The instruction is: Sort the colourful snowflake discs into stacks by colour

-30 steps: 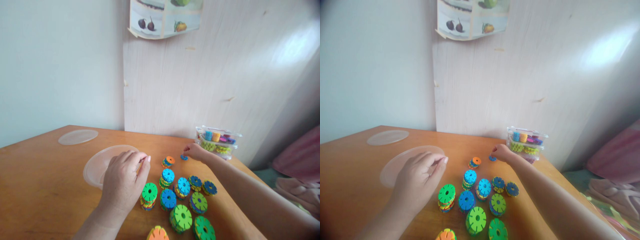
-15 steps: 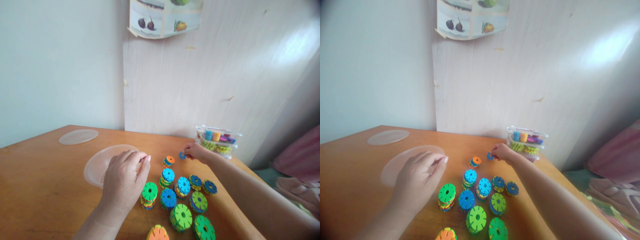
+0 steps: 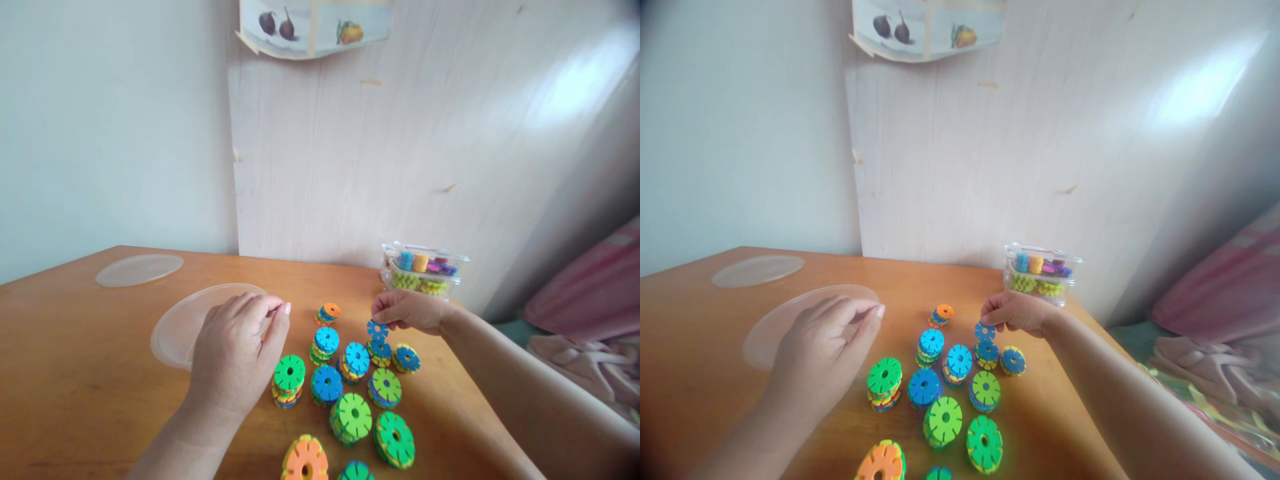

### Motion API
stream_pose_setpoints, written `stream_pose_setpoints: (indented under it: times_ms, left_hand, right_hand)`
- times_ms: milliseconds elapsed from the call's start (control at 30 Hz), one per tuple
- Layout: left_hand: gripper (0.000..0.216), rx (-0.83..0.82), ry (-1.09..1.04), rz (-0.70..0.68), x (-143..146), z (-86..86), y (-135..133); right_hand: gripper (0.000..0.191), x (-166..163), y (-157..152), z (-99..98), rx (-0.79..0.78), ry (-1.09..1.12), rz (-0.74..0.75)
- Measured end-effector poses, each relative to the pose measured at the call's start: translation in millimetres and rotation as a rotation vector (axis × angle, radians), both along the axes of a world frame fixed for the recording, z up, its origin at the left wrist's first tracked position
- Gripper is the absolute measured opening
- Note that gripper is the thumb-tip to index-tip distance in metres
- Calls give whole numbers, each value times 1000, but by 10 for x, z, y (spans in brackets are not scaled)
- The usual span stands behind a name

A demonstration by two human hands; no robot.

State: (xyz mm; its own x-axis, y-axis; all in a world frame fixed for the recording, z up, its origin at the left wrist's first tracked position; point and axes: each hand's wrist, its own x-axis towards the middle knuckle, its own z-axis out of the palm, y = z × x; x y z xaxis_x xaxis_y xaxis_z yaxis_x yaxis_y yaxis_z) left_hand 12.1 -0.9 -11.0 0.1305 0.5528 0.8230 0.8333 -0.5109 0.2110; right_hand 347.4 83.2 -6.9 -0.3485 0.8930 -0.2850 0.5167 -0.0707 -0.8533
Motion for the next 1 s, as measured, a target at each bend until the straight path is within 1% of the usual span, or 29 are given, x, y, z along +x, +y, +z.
stream_pose_setpoints:
  times_ms: [100, 200, 367, 500, 567, 667, 767, 833, 933, 1000]
  left_hand:
    - [16, 6, 5, 0, -9, -16, 7]
    - [17, 3, 15, 1, -13, -22, 12]
    - [16, -4, 10, -3, -20, -22, 23]
    - [17, -3, -3, -14, -32, -14, 40]
    - [18, 2, -11, -14, -40, -4, 50]
    - [20, 31, -25, -8, -53, 12, 55]
    - [19, 82, -33, -17, -55, 16, 36]
    - [18, 119, -60, -25, -43, 7, 10]
    - [19, 154, -144, -26, -14, 6, -27]
    - [23, 133, -271, -13, 1, 54, -45]
  right_hand:
    - [18, 78, -95, -37, 10, -73, 17]
    - [16, 80, -145, -78, 28, -118, 10]
    - [14, 105, -232, -71, 175, -140, -133]
    - [20, 265, -431, -83, 193, -83, -193]
    - [26, 345, -632, -92, 193, -51, -191]
    - [36, 375, -1085, -75, 171, -1, -158]
    - [46, 276, -1644, -49, 104, 26, -104]
    - [51, 172, -2007, -72, 44, 49, -36]
    - [56, 40, -2455, -225, -60, 35, 68]
    - [56, 1, -2672, -401, -77, 20, 78]
